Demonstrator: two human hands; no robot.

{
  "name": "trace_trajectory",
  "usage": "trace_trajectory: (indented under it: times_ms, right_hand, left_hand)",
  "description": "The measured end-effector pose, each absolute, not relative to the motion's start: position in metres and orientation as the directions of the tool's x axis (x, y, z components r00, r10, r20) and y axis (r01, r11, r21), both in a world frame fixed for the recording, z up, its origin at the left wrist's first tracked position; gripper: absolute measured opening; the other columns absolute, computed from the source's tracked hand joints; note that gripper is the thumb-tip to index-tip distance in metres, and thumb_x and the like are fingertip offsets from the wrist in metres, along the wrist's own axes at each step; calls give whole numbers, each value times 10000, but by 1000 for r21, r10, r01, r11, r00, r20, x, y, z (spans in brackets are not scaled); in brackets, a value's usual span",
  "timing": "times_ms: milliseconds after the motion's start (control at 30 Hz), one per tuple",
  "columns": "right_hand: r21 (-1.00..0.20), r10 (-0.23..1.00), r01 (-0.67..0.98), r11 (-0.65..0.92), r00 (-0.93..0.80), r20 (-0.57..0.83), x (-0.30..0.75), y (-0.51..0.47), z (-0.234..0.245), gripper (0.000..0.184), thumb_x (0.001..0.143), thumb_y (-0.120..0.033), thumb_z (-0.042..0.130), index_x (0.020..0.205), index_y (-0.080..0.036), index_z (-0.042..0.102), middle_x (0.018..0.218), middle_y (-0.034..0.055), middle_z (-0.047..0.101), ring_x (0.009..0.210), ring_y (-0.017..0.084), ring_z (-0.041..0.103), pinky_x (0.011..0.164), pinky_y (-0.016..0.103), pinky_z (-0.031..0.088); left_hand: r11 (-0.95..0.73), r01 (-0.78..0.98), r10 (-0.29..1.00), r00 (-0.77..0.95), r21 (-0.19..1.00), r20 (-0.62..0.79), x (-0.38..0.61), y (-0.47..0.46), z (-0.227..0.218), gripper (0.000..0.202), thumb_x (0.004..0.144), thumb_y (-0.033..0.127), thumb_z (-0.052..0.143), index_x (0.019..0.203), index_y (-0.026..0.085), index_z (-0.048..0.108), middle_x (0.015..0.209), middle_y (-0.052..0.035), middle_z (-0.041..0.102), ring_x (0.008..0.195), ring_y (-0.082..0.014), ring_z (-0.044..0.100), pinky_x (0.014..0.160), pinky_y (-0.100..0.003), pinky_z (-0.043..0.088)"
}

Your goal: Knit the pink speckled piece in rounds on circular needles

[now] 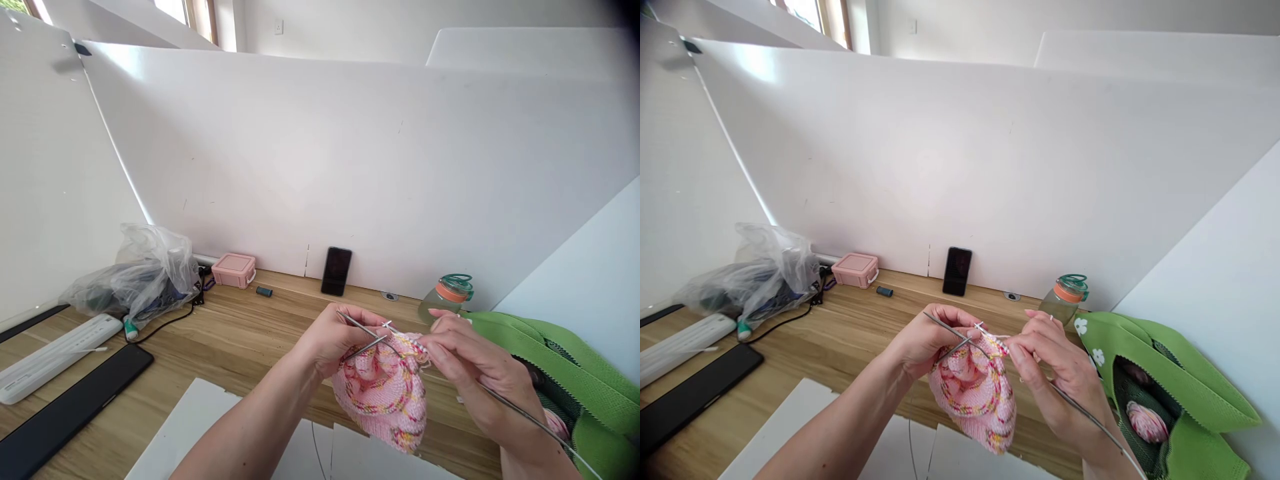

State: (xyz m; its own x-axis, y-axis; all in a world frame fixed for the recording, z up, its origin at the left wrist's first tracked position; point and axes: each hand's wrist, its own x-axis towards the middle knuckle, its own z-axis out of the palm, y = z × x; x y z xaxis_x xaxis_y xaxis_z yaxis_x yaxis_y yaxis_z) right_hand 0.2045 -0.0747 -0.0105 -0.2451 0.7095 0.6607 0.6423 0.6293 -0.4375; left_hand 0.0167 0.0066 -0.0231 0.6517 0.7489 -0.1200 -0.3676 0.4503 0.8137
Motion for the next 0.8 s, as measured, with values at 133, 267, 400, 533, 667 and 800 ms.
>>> trace_trajectory:
  times_ms: [133, 267, 400, 533, 667, 800]
  right_hand:
    - [-493, 734, 604, 626, -242, 635, 210, -76, -11, 159, 916, -155, 470, 880, -230, 606, 720, -19, 503, 683, 140, 516, 1049, 464, 348]
    - [-543, 751, 571, 616, -218, 623, 208, -75, -11, 181, 930, -179, 452, 860, -238, 609, 703, -24, 474, 686, 139, 510, 1033, 434, 375]
    - [-509, 741, 601, 616, -222, 634, 199, -74, -12, 157, 920, -172, 486, 835, -236, 601, 685, -33, 455, 652, 128, 488, 1018, 437, 393]
    - [-231, 613, 790, 568, -218, 759, 195, -70, -17, 80, 856, -290, 640, 916, -237, 629, 726, -17, 537, 693, 157, 529, 1024, 483, 363]
    - [-231, 721, 843, 485, -237, 651, 195, -64, -27, 676, 730, -778, 525, 1107, -219, 566, 1020, 93, 647, 1050, 317, 593, 1029, 523, 380]
    - [-256, 719, 765, 591, -354, 599, 193, -59, -31, 861, 679, -829, 493, 1264, -198, 499, 1209, 150, 600, 1165, 328, 555, 1006, 493, 437]
  left_hand:
    - [446, -378, 753, 648, 811, -113, 15, 8, -24, 366, 426, 221, 914, 731, 87, 763, 714, -90, 729, 596, -105, 623, 599, -205, 485]
    - [451, -379, 743, 661, 808, -104, 14, 8, -24, 345, 445, 224, 912, 726, 92, 763, 715, -86, 728, 613, -113, 633, 623, -217, 500]
    - [457, -320, 694, 712, 830, -107, 16, 5, -24, 359, 472, 238, 908, 767, 87, 770, 730, -80, 726, 631, -105, 628, 669, -220, 499]
    - [414, -334, 717, 693, 847, -77, 20, 1, -24, 336, 477, 305, 905, 675, 83, 748, 640, -43, 679, 568, -74, 561, 596, -199, 439]
    - [365, -299, 699, 714, 882, -47, 24, -6, -26, 310, 513, 324, 884, 667, 92, 749, 583, -16, 639, 515, -59, 499, 528, -202, 362]
    - [423, -287, 662, 746, 860, -77, 28, -11, -27, 285, 483, 286, 884, 658, 102, 753, 589, -15, 646, 527, -68, 519, 553, -211, 364]
